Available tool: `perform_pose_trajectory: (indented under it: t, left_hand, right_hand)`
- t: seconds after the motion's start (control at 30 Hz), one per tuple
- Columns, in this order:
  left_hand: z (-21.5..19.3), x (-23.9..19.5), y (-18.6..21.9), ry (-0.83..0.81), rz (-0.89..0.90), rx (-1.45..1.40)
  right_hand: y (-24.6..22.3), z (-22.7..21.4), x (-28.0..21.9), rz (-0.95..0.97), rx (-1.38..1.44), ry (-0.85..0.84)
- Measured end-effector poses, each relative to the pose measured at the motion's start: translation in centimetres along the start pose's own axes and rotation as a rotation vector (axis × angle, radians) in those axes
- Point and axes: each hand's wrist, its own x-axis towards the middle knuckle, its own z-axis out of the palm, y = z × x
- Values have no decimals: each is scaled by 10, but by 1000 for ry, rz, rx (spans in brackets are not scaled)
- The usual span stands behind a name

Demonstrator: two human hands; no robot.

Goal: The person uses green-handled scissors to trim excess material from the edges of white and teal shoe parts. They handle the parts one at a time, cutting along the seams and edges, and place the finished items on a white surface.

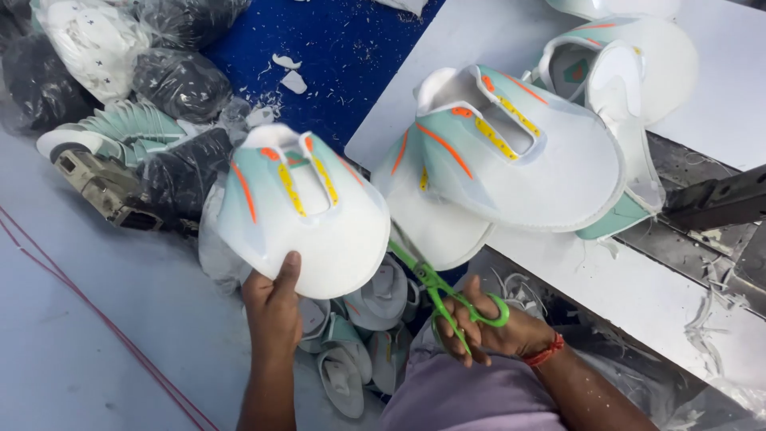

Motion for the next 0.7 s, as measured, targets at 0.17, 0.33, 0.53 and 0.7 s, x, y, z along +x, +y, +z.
perform_pose_trajectory:
  t: [0.17, 0.33, 0.53, 0.7]
  left_hand:
    - [-5, -5, -3, 16, -57, -147]
    - [0, -9, -4, 43, -112, -237]
    - [-23, -2, -30, 164, -196, -568]
    - [-12, -4, -18, 95, -179, -742]
  right_hand:
    - [-3, 8, 22, -6, 32, 8]
    - [14, -2, 34, 44, 87, 108]
    - [29, -11, 18, -28, -229, -4]
    - [12, 12, 24, 54, 207, -327]
